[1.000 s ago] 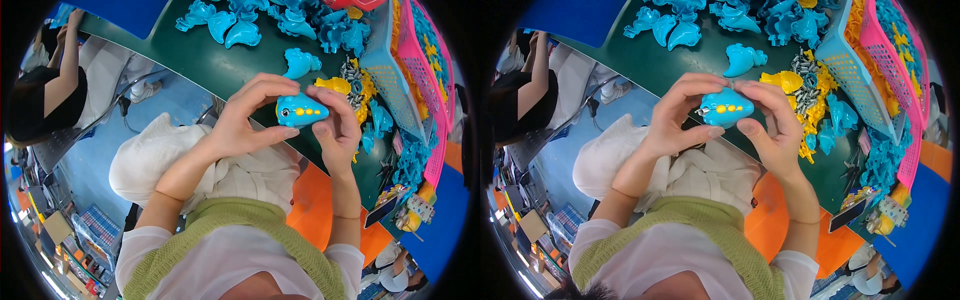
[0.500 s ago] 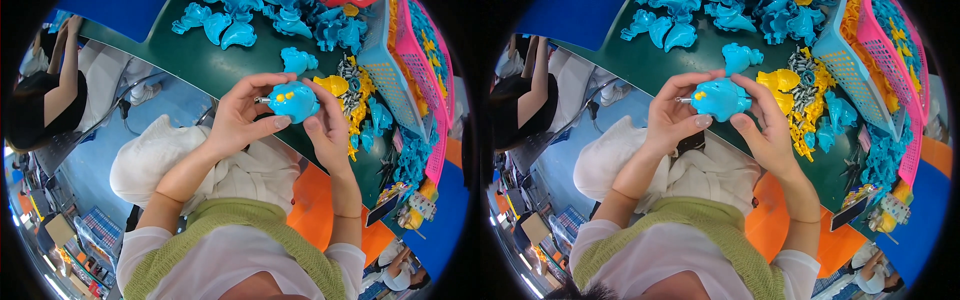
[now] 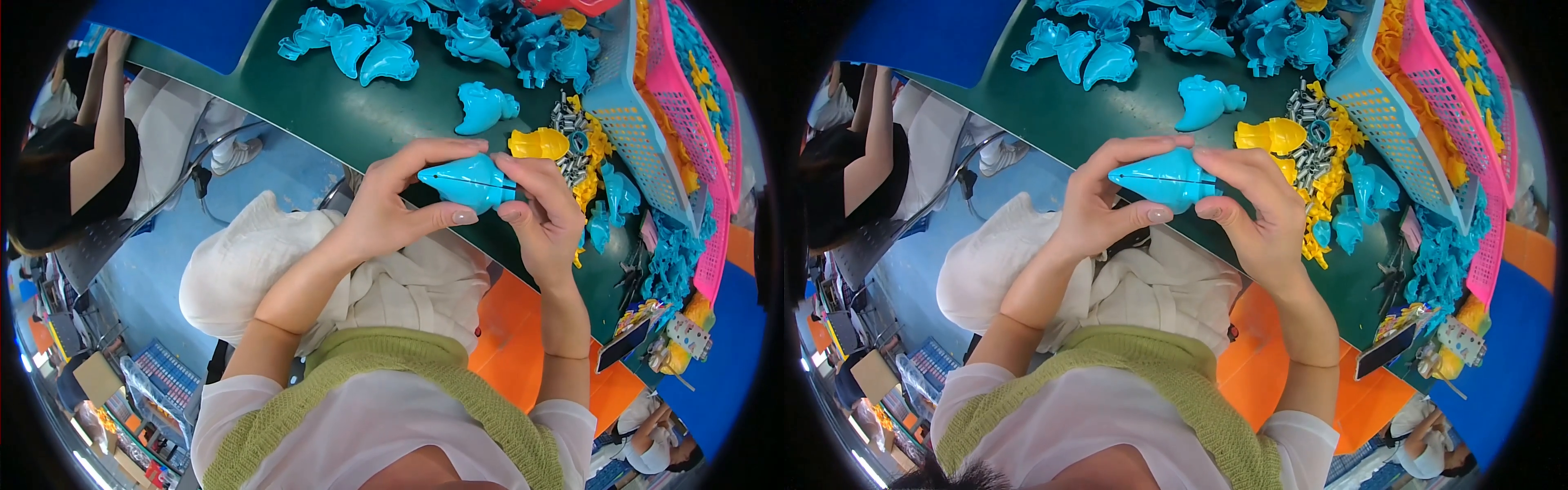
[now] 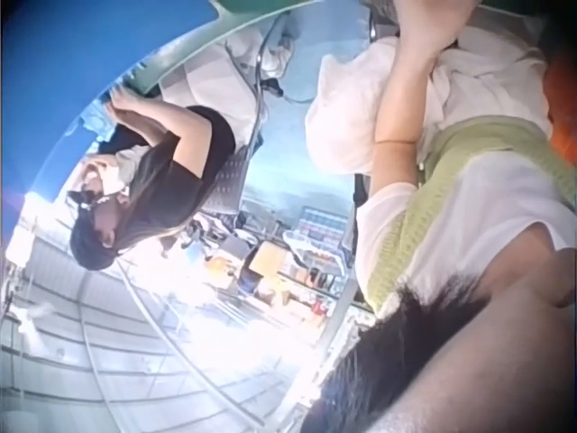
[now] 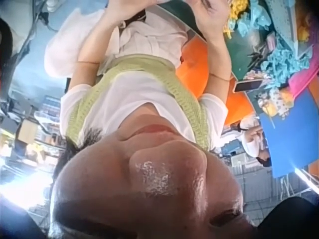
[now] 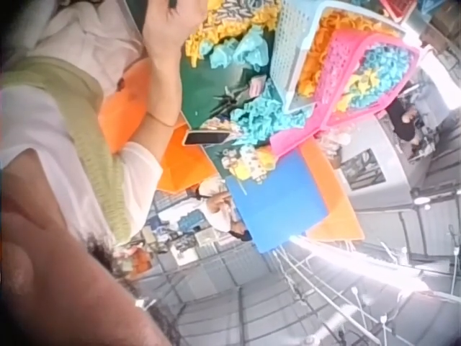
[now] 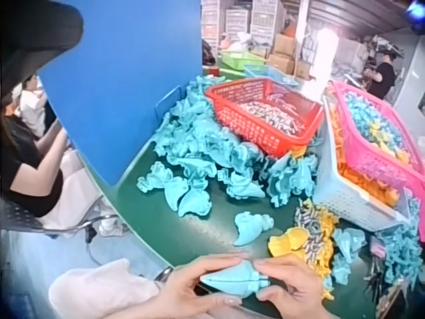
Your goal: Assembling plastic toy animals by fitting yellow parts into blue bodies at a factory workbench.
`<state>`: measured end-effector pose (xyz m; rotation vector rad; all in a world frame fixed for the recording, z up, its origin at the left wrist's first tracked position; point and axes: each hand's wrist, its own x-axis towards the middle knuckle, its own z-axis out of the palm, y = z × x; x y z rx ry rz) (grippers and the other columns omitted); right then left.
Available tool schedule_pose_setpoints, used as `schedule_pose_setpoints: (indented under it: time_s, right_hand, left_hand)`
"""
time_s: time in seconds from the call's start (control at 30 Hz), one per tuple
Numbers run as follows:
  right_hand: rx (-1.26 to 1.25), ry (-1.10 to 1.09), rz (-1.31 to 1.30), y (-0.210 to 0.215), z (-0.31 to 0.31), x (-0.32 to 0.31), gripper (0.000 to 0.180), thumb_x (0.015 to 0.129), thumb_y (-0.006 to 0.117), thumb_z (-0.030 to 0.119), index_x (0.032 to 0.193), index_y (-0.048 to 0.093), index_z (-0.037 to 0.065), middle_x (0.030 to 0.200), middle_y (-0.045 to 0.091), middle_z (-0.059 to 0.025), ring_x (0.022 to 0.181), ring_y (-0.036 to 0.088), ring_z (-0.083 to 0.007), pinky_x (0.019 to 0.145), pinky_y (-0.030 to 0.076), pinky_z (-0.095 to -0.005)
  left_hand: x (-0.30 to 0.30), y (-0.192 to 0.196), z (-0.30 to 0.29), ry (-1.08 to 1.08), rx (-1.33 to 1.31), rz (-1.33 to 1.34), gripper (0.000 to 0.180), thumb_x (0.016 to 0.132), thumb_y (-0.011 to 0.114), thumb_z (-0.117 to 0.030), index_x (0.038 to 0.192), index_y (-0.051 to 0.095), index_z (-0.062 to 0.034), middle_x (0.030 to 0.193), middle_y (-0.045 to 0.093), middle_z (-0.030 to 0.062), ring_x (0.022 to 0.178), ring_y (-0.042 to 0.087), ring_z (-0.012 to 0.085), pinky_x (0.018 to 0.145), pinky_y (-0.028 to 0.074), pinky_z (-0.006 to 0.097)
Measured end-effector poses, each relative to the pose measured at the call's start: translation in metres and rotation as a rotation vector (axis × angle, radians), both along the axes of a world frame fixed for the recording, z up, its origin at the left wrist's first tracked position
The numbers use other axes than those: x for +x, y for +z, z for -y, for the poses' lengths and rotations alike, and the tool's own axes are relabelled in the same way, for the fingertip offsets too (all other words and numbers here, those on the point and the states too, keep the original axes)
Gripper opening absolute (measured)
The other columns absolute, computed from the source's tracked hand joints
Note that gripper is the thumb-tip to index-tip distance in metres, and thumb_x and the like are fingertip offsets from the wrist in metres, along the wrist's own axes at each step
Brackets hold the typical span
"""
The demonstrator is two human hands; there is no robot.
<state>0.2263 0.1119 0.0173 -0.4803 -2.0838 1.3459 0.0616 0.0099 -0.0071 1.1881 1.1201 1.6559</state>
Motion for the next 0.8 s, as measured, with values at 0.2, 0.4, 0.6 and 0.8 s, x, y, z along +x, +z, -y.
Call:
schedule_pose_setpoints:
  time_s: [0.2,0.4,0.6,0.8]
  right_hand:
    - [0.087,-0.003,-0.004,0.001,-0.008,-0.004,0.040,0.083,0.062,0.031,0.107,0.060,-0.001,0.097,0.057,-0.0094,0.084,0.053,-0.0166,0.071,0.041,-0.0259]
    - [0.151,-0.096,0.028,-0.002,-0.013,-0.005,0.050,0.088,0.055,0.033,0.124,0.046,0.000,0.119,0.048,-0.0143,0.108,0.049,-0.0242,0.090,0.039,-0.0324]
    - [0.897,-0.578,-0.107,0.018,-0.010,0.007,0.041,0.087,0.055,0.017,0.122,0.045,-0.002,0.128,0.042,-0.0182,0.120,0.039,-0.0331,0.100,0.030,-0.0401]
    - [0.765,-0.484,0.328,0.016,-0.028,0.019,0.019,0.072,0.064,0.006,0.091,0.062,0.007,0.109,0.056,-0.0082,0.099,0.051,-0.0272,0.086,0.035,-0.0378]
  left_hand:
    - [0.001,-0.002,-0.004,0.058,0.063,-0.113,0.052,0.069,0.074,-0.006,0.116,0.053,-0.0061,0.115,0.058,0.0098,0.103,0.056,0.0184,0.086,0.045,0.029]
    - [0.007,0.000,-0.008,0.004,-0.198,0.222,0.045,0.077,0.067,-0.004,0.117,0.049,-0.0026,0.117,0.055,0.0084,0.098,0.054,0.0125,0.079,0.047,0.027]
    - [0.000,0.012,-0.002,0.067,-0.120,0.298,0.044,0.081,0.063,-0.004,0.121,0.046,-0.0018,0.118,0.053,0.0101,0.100,0.053,0.0129,0.083,0.045,0.026]
    - [-0.002,0.008,0.001,0.013,-0.214,0.318,0.047,0.083,0.063,-0.013,0.124,0.045,-0.0019,0.116,0.052,0.0081,0.101,0.051,0.0136,0.087,0.041,0.027]
